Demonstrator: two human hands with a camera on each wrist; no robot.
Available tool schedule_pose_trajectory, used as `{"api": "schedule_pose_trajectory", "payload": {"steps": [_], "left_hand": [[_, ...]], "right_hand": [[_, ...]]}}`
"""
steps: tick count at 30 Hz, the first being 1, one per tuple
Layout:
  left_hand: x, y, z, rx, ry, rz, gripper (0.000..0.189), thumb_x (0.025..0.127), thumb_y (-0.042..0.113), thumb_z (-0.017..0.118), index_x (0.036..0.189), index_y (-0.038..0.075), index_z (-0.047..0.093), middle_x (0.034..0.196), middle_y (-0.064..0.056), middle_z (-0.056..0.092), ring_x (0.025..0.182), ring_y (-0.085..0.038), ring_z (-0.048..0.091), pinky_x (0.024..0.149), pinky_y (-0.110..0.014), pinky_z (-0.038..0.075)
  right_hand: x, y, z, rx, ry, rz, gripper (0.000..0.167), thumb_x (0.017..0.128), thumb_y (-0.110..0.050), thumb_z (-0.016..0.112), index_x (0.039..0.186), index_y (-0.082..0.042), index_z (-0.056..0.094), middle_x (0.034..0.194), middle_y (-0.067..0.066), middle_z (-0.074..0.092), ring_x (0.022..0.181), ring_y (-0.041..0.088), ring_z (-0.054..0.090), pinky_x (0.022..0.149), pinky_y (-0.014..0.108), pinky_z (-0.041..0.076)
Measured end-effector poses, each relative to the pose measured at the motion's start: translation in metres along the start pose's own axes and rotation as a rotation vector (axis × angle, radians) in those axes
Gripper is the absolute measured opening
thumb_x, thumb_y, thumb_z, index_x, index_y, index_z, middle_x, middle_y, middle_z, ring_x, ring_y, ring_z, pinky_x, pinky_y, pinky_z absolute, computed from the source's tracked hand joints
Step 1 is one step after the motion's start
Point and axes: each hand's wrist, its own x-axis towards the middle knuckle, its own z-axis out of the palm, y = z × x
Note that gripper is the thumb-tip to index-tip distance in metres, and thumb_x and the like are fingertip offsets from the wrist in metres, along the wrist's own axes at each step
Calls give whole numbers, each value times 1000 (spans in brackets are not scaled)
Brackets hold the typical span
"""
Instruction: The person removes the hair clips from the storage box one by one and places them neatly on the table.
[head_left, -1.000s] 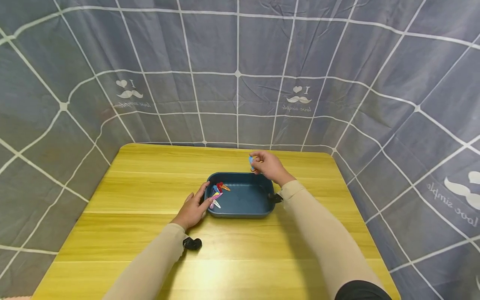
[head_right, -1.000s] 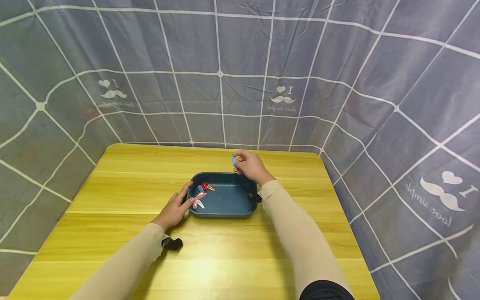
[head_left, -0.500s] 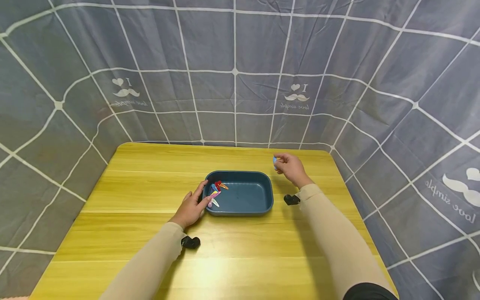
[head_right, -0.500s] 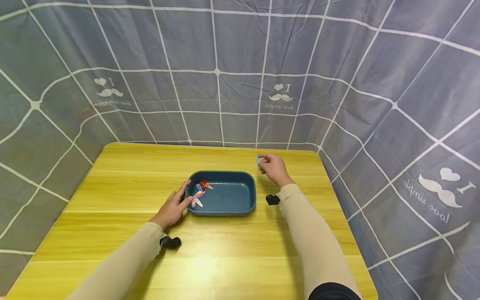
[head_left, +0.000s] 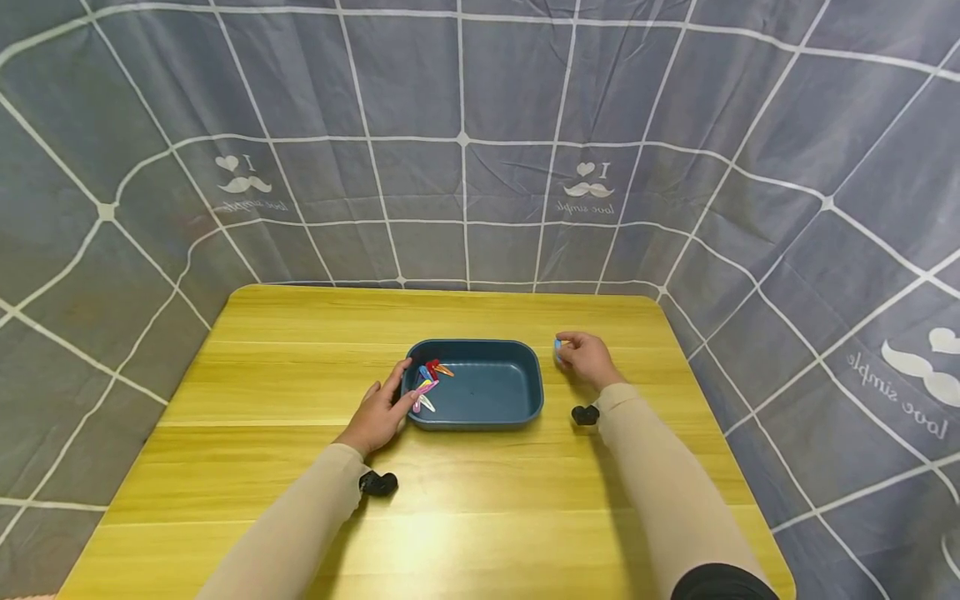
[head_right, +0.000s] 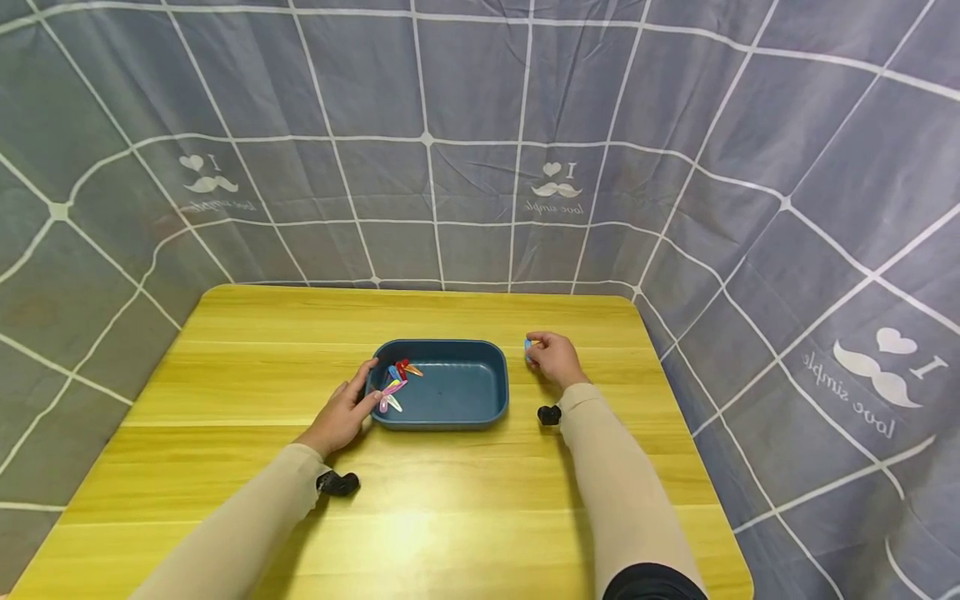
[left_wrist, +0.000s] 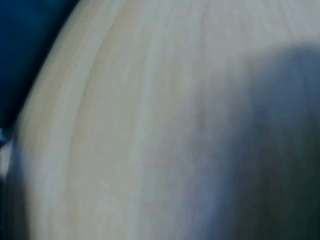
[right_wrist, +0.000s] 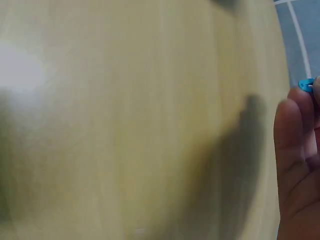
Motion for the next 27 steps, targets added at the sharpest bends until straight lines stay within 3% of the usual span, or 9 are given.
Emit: {"api": "schedule_pose_trajectory", "payload": {"steps": [9,18,24,27], "left_hand": [[-1,1,-1,-2,3,-8,66,111,46,49,169,37,18,169,-16,38,157,-55,23,131,-68,7],[-2,4,-1,-10,-8,-41,65,111,48,47,168,41,18,169,-17,37,159,-58,9,126,-76,11],[-2,5,0,-8,-12,-27,66,111,48,47,169,39,17,169,-17,37,159,-56,14,129,-72,8],[-1,5,0,-6,-11,-22,66,111,48,48,169,37,18,169,-16,37,158,-55,19,131,-67,5]], "right_hand": [[4,16,12,-55,9,37,40,104,-15,66,141,-3,66,114,16,74,102,25,65,91,33,54],[4,19,22,-47,33,51,39,103,-13,64,140,-2,66,117,18,73,103,27,65,86,29,53],[5,22,22,-77,37,57,38,104,-13,63,141,-2,66,124,19,73,113,33,67,99,42,57],[4,23,23,-93,32,64,38,105,-14,63,141,-2,65,124,18,73,112,32,67,97,40,57]]}}
